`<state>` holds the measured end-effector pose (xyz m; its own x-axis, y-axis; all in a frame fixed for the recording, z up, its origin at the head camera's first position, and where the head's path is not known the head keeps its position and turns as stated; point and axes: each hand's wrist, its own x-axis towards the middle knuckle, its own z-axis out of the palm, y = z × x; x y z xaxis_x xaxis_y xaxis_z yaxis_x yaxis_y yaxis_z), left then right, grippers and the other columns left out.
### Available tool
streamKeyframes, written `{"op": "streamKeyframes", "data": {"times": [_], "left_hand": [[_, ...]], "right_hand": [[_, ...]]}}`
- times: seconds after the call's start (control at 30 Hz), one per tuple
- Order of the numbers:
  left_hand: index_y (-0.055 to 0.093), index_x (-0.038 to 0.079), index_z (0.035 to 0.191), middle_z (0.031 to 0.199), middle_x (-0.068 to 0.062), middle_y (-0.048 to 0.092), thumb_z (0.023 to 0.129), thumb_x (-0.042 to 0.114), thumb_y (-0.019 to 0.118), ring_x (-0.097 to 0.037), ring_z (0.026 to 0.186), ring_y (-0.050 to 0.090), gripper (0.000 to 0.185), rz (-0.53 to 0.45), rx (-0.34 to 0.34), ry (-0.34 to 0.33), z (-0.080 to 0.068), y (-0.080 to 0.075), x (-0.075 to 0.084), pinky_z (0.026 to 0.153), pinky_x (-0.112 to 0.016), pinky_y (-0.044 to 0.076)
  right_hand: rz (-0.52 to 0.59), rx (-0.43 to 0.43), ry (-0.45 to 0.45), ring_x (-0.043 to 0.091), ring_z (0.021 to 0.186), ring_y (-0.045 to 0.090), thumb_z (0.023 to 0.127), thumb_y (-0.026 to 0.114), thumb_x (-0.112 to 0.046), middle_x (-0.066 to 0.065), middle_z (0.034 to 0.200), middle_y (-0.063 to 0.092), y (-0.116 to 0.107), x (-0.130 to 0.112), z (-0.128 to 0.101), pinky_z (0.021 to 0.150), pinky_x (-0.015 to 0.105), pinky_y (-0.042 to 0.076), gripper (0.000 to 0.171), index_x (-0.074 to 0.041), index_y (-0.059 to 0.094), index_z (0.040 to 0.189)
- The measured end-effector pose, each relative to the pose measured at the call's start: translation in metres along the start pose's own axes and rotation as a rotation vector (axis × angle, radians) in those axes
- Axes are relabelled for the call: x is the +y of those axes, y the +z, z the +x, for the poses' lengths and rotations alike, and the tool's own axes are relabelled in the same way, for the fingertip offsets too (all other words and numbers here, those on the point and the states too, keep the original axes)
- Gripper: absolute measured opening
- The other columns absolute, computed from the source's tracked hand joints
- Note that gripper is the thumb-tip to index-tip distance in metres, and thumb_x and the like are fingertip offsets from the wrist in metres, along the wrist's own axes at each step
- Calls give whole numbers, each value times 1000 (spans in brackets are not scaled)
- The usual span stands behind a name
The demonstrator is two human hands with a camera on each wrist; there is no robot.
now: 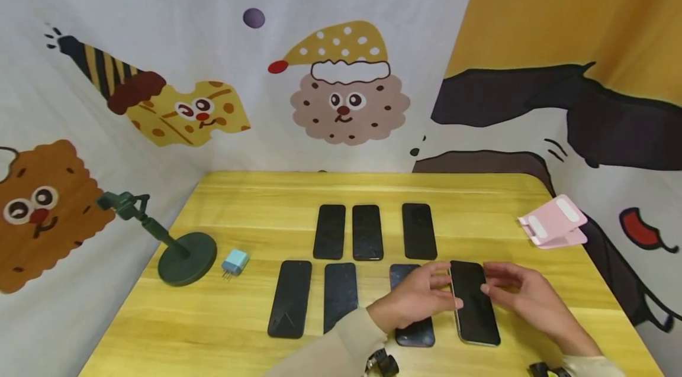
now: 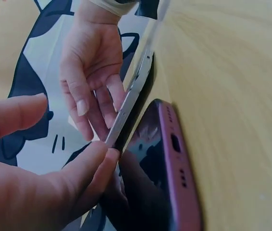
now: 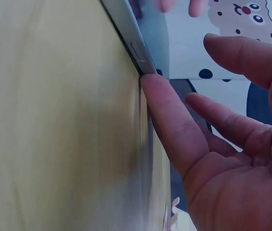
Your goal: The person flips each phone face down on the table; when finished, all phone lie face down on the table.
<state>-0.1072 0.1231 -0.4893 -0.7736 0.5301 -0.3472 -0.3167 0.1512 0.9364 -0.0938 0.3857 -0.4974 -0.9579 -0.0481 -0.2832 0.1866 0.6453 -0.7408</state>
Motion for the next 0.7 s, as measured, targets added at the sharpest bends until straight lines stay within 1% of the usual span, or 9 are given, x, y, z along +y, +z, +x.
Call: {"op": "streamKeyframes", "data": {"times": [0.1, 0.17, 0.23, 0.33, 0.4, 0.5, 0.53, 0.63, 0.7], "left_hand": [[54, 21, 150, 141, -1, 66, 92, 5, 81, -18, 113, 72, 66, -26, 48, 27, 0, 1, 0, 87, -31, 61], [55, 20, 148, 136, 1, 65, 91, 1, 80, -18, 105, 73, 65, -92, 69, 43, 0, 1, 0, 86, -34, 63], [55, 18, 146, 133, 0, 63, 90, -5, 79, -20, 97, 75, 65, -196, 78, 61, 1, 3, 0, 84, -38, 65], [55, 15, 143, 128, -1, 60, 90, -13, 74, -26, 93, 76, 63, -324, 85, 79, 4, 6, -1, 85, -45, 66], [57, 12, 142, 127, -3, 60, 90, -15, 70, -31, 97, 76, 60, -362, 81, 87, 6, 8, -1, 86, -45, 65], [61, 8, 141, 124, -7, 59, 93, -17, 65, -39, 106, 74, 54, -387, 45, 105, 10, 9, -4, 88, -43, 65], [63, 8, 141, 123, -7, 59, 94, -17, 64, -39, 108, 73, 53, -393, 30, 110, 12, 10, -4, 89, -42, 65], [66, 13, 140, 123, -8, 57, 95, -18, 60, -37, 106, 73, 55, -406, -16, 109, 14, 11, -5, 88, -39, 65], [65, 22, 143, 125, -8, 57, 96, -17, 59, -36, 106, 73, 61, -409, -59, 81, 14, 9, -5, 89, -40, 65]], "right_hand": [[-55, 28, -25, -3, 100, 66, 96, 79, -41, 28, 142, 63, 3, -3, 1, 78, 19, 59, 74, 7, 54, 147], [-90, 45, -49, 8, 107, 69, 95, 80, -42, 25, 139, 66, 5, -6, 1, 78, 16, 56, 72, 5, 58, 144], [-127, 60, -69, 22, 115, 71, 95, 80, -44, 23, 137, 69, 6, -9, 1, 80, 18, 54, 69, 3, 61, 143], [-164, 62, -88, 42, 124, 66, 96, 78, -46, 21, 138, 69, 9, -16, 0, 88, 31, 57, 67, 0, 63, 142], [-167, 49, -94, 46, 127, 63, 98, 75, -48, 21, 140, 68, 10, -21, 0, 92, 41, 57, 66, -1, 63, 144], [-125, 26, -106, 45, 129, 62, 102, 70, -48, 22, 143, 65, 14, -29, -2, 91, 40, 60, 65, -1, 61, 146], [-93, 17, -110, 39, 127, 65, 103, 69, -47, 23, 145, 64, 15, -31, -4, 88, 36, 61, 64, 0, 60, 146], [2, -14, -111, 20, 117, 70, 105, 67, -43, 26, 148, 60, 16, -36, -7, 77, 29, 64, 63, 2, 56, 149], [43, -34, -98, 16, 113, 69, 105, 66, -41, 28, 149, 58, 16, -38, -10, 74, 32, 65, 65, 3, 52, 152]]}}
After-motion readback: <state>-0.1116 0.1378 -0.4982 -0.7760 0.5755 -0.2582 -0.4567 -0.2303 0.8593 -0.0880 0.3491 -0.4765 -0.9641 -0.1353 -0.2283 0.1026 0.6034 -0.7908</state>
